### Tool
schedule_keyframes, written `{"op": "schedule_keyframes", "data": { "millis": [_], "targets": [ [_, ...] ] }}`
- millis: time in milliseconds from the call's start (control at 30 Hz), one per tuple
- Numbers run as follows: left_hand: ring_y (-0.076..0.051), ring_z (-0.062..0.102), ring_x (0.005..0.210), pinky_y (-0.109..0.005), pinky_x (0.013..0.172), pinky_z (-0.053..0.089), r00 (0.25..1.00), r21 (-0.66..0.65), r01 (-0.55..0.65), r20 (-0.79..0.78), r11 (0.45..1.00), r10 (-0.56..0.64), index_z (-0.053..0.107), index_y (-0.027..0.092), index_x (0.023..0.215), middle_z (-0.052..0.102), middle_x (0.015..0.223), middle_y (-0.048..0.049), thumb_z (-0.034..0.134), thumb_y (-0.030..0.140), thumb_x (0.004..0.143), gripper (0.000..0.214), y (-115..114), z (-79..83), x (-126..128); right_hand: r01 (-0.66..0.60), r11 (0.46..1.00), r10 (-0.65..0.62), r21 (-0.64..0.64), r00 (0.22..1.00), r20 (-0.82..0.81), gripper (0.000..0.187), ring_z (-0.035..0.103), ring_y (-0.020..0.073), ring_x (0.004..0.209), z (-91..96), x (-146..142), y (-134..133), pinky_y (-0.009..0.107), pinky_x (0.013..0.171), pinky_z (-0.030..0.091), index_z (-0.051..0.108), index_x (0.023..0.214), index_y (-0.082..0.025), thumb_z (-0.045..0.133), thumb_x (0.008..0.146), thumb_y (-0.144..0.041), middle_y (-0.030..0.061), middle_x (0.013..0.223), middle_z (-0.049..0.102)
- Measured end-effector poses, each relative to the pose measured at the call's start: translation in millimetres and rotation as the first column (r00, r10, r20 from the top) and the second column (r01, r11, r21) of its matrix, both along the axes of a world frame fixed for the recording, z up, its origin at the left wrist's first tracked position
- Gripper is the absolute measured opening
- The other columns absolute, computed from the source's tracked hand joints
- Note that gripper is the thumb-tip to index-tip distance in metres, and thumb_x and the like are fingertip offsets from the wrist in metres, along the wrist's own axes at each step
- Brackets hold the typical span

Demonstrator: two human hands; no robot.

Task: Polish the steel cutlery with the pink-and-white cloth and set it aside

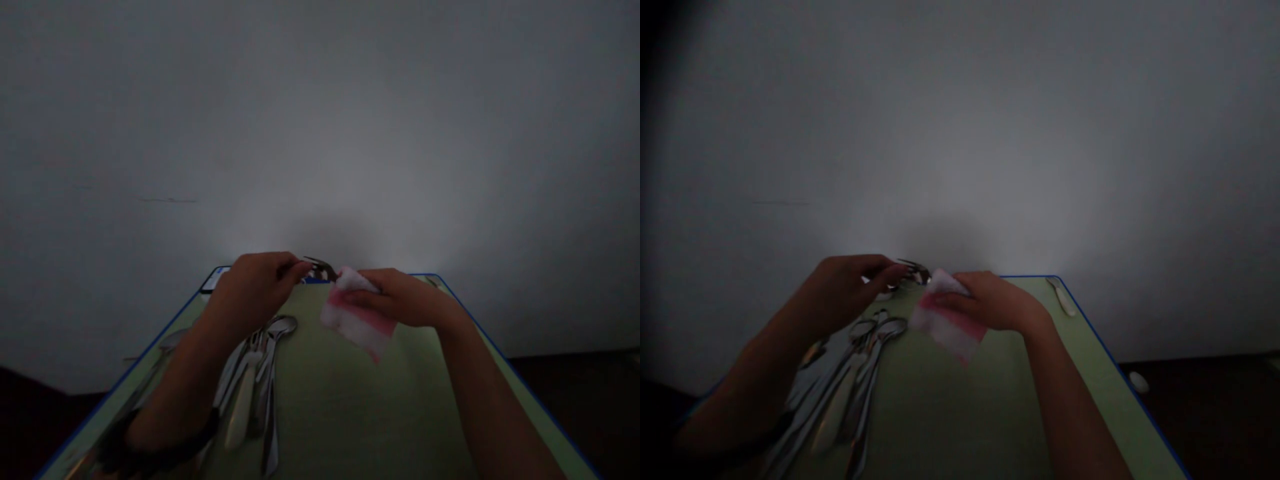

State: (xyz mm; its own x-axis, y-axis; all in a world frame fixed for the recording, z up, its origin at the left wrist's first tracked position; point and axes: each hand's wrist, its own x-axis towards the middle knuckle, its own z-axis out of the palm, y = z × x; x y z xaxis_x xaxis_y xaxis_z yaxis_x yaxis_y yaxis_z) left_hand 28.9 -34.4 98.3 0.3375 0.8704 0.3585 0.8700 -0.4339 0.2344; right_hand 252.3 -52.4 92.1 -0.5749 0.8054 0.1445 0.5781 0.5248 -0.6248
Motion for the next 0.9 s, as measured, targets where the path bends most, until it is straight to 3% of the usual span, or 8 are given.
{"op": "schedule_keyframes", "data": {
  "millis": [100, 167, 300, 400, 567, 700, 767, 900],
  "targets": [
    [-0.014, 0.057, 0.063, -0.023, 0.059, 0.036, 0.999, -0.053, 0.038, 0.030, 0.998, -0.037, 0.066, 0.020, 0.083, 0.067, 0.070, -0.0019, 0.038, 0.050, 0.085, 0.041, 3, -1.3, -4, 0.007, 0.999, -0.007, -0.037, 1.000, -0.008, 0.031, 0.053, 0.0121, 0.058, 4.3, 11, -4, 0.020, 0.048, 0.033, 0.064, 0.094, -0.019, 0.049, 0.081, -0.043, 0.0025, 0.075, 0.064],
    [-0.012, 0.055, 0.058, -0.022, 0.055, 0.035, 0.990, -0.140, 0.135, 0.067, 0.981, -0.127, 0.063, 0.018, 0.077, 0.064, 0.064, -0.0005, 0.038, 0.048, 0.086, 0.041, 2, -3.4, -2, -0.013, 0.995, 0.013, -0.095, 1.000, -0.006, 0.029, 0.053, 0.0126, 0.059, 6.9, 21, -7, 0.020, 0.048, 0.034, 0.065, 0.094, -0.019, 0.052, 0.079, -0.040, 0.0025, 0.075, 0.065],
    [-0.010, 0.054, 0.056, -0.019, 0.052, 0.036, 0.904, -0.336, 0.425, 0.213, 0.840, -0.372, 0.059, 0.017, 0.072, 0.061, 0.063, 0.0010, 0.035, 0.046, 0.087, 0.040, -5, -6.7, 8, -0.052, 0.978, 0.057, -0.204, 0.998, 0.016, 0.028, 0.056, 0.0147, 0.069, 10.9, 37, -11, 0.022, 0.056, 0.040, 0.064, 0.099, -0.019, 0.053, 0.079, -0.034, 0.0027, 0.085, 0.065],
    [-0.009, 0.053, 0.051, -0.019, 0.050, 0.037, 0.886, -0.417, 0.464, 0.223, 0.782, -0.407, 0.056, 0.017, 0.067, 0.058, 0.057, 0.0015, 0.032, 0.048, 0.089, 0.045, -11, -8.3, 14, -0.075, 0.979, 0.089, -0.189, 0.994, 0.064, 0.026, 0.054, 0.0131, 0.066, 10.2, 33, -9, 0.021, 0.055, 0.039, 0.064, 0.095, -0.018, 0.054, 0.078, -0.034, 0.0015, 0.080, 0.064],
    [-0.009, 0.049, 0.043, -0.019, 0.044, 0.034, 0.917, -0.506, 0.392, 0.143, 0.768, -0.373, 0.055, 0.017, 0.058, 0.053, 0.049, 0.0019, 0.029, 0.049, 0.088, 0.051, -9, -18.0, 17, -0.128, 0.986, 0.147, -0.106, 0.969, 0.198, 0.025, 0.054, 0.0130, 0.060, -3.2, 2, -3, 0.022, 0.051, 0.034, 0.065, 0.085, -0.017, 0.050, 0.080, -0.036, 0.0032, 0.074, 0.065],
    [-0.010, 0.048, 0.044, -0.021, 0.043, 0.030, 0.933, -0.427, 0.348, 0.074, 0.835, -0.351, 0.055, 0.016, 0.057, 0.054, 0.050, 0.0006, 0.027, 0.048, 0.089, 0.053, -5, -19.2, 20, -0.077, 0.993, 0.058, 0.093, 0.980, 0.193, 0.028, 0.056, 0.0159, 0.069, -14.6, -17, 1, 0.024, 0.058, 0.035, 0.063, 0.084, -0.017, 0.041, 0.085, -0.034, 0.0067, 0.082, 0.067],
    [-0.010, 0.047, 0.045, -0.022, 0.044, 0.029, 0.934, -0.379, 0.345, 0.050, 0.859, -0.354, 0.056, 0.016, 0.059, 0.053, 0.050, 0.0005, 0.025, 0.046, 0.090, 0.052, -5, -14.5, 22, -0.085, 0.991, 0.069, 0.101, 0.985, 0.157, 0.027, 0.056, 0.0156, 0.069, -14.7, -18, 2, 0.025, 0.060, 0.036, 0.063, 0.086, -0.018, 0.041, 0.085, -0.034, 0.0061, 0.083, 0.067],
    [-0.008, 0.042, 0.044, -0.021, 0.045, 0.028, 0.905, -0.319, 0.424, 0.102, 0.848, -0.414, 0.055, 0.016, 0.060, 0.045, 0.048, 0.0033, 0.030, 0.042, 0.089, 0.046, -1, -8.5, 16, -0.124, 0.992, 0.121, 0.030, 0.990, 0.071, 0.026, 0.055, 0.0140, 0.068, -6.2, -10, 1, 0.024, 0.060, 0.037, 0.062, 0.091, -0.019, 0.044, 0.085, -0.038, 0.0031, 0.081, 0.066]
  ]
}}
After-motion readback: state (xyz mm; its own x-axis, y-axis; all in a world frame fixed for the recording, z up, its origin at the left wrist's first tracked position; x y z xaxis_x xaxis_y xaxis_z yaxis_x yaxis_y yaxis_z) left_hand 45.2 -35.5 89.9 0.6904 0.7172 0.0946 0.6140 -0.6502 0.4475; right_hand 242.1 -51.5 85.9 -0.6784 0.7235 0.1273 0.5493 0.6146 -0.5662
